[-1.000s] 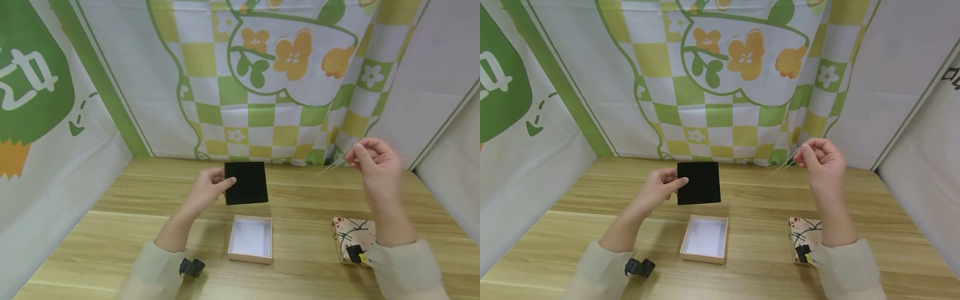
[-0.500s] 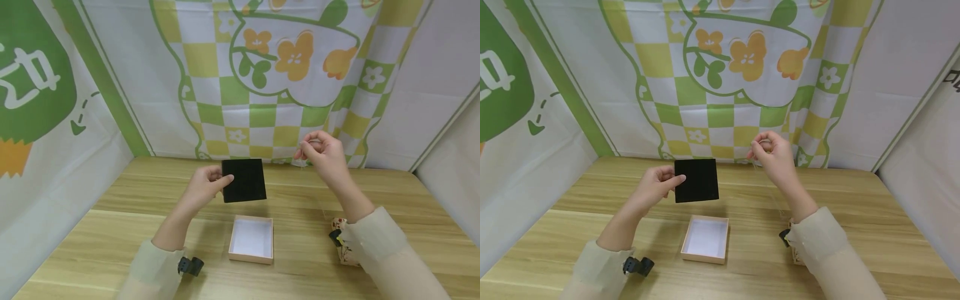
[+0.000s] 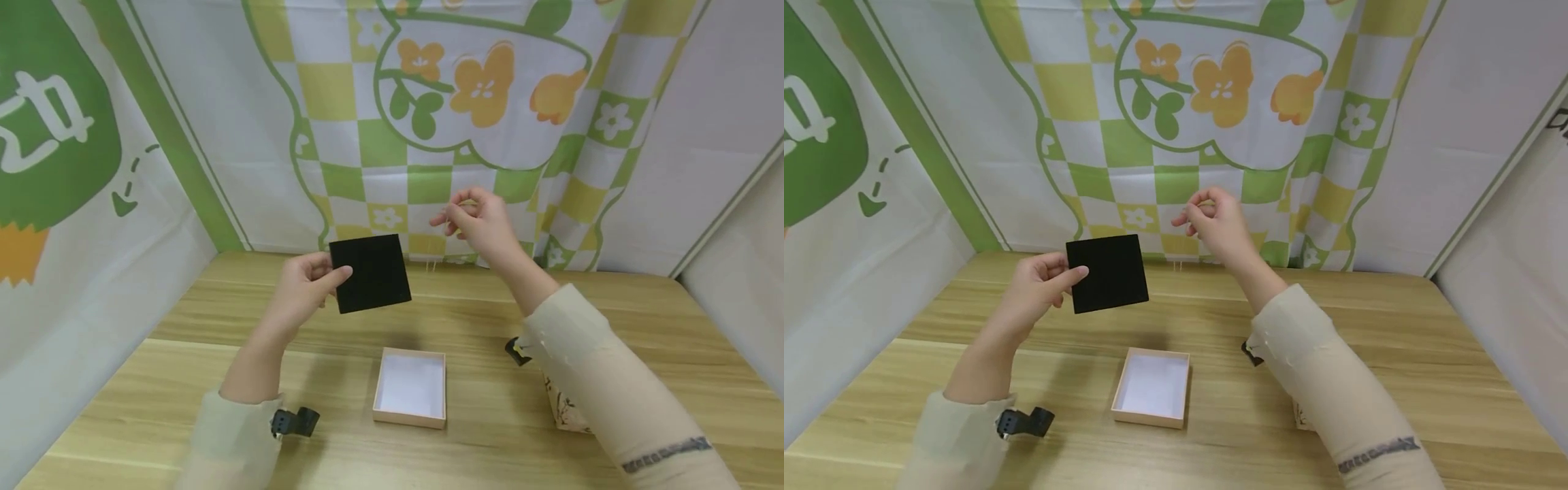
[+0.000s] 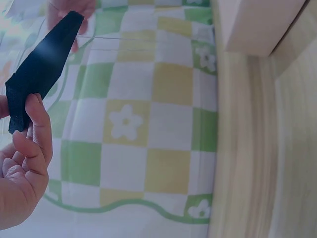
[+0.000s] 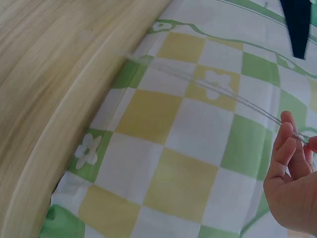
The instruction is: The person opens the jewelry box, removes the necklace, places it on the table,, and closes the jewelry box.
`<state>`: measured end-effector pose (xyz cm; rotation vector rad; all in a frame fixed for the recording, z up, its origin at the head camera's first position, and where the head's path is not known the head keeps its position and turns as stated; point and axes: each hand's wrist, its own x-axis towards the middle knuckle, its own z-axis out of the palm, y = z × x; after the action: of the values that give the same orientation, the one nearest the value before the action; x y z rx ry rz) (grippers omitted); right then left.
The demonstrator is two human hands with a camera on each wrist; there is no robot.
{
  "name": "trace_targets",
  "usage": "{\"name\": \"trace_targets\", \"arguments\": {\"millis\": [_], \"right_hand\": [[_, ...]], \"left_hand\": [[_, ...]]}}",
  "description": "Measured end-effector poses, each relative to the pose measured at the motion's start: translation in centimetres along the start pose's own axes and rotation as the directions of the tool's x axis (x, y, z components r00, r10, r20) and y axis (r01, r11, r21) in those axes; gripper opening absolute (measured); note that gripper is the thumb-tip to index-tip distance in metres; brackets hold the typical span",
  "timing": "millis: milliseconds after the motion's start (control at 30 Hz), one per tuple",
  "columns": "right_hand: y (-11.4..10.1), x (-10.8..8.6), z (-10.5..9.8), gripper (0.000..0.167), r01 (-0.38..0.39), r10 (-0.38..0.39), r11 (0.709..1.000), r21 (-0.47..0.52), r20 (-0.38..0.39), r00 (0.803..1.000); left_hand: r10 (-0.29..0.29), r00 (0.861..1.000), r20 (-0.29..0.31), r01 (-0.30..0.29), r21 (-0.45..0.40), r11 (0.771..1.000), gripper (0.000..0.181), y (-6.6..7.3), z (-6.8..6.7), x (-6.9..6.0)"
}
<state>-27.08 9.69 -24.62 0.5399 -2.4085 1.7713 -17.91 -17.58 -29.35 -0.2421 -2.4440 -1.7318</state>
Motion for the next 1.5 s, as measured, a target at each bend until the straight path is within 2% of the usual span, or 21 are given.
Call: {"name": "trace_targets", "arguments": {"millis": [100,267,500,667,833,1267,1500], "right_hand": [[-0.2,1.4,1.3,0.007,-0.027,0.028,0.999,-0.025,0.013,1.000],[-0.3,2.9,2.5,0.007,-0.058,0.057,0.997,-0.047,-0.006,0.998],[-0.4,3.9,3.5,0.006,-0.085,0.085,0.996,-0.002,-0.025,0.996],[0.6,4.3,3.4,0.005,-0.134,0.135,0.990,0.039,-0.043,0.990],[2.7,3.7,2.2,0.006,-0.194,0.199,0.977,0.088,-0.046,0.979],[7.7,1.3,-2.7,0.005,-0.294,0.298,0.954,0.059,-0.085,0.951],[9.9,1.0,-4.9,0.008,-0.365,0.377,0.925,0.107,-0.137,0.916]], "left_hand": [[0.006,1.000,-0.020,-0.007,-0.009,1.000,0.032,0.2,-0.4,-0.3],[0.004,1.000,-0.010,-0.004,0.002,1.000,0.039,0.3,-0.5,-0.2],[0.001,0.999,-0.032,-0.001,-0.001,1.000,0.038,0.6,-1.0,-0.2],[-0.002,0.999,-0.044,0.002,0.007,1.000,0.036,0.8,-1.4,-0.3],[0.006,0.999,-0.036,-0.006,0.007,1.000,0.040,0.8,-1.3,-0.3],[-0.003,1.000,-0.014,0.003,-0.006,1.000,0.039,0.8,-1.1,-0.1],[-0.003,1.000,-0.010,0.003,0.001,1.000,0.039,0.6,-1.1,-0.2]]}}
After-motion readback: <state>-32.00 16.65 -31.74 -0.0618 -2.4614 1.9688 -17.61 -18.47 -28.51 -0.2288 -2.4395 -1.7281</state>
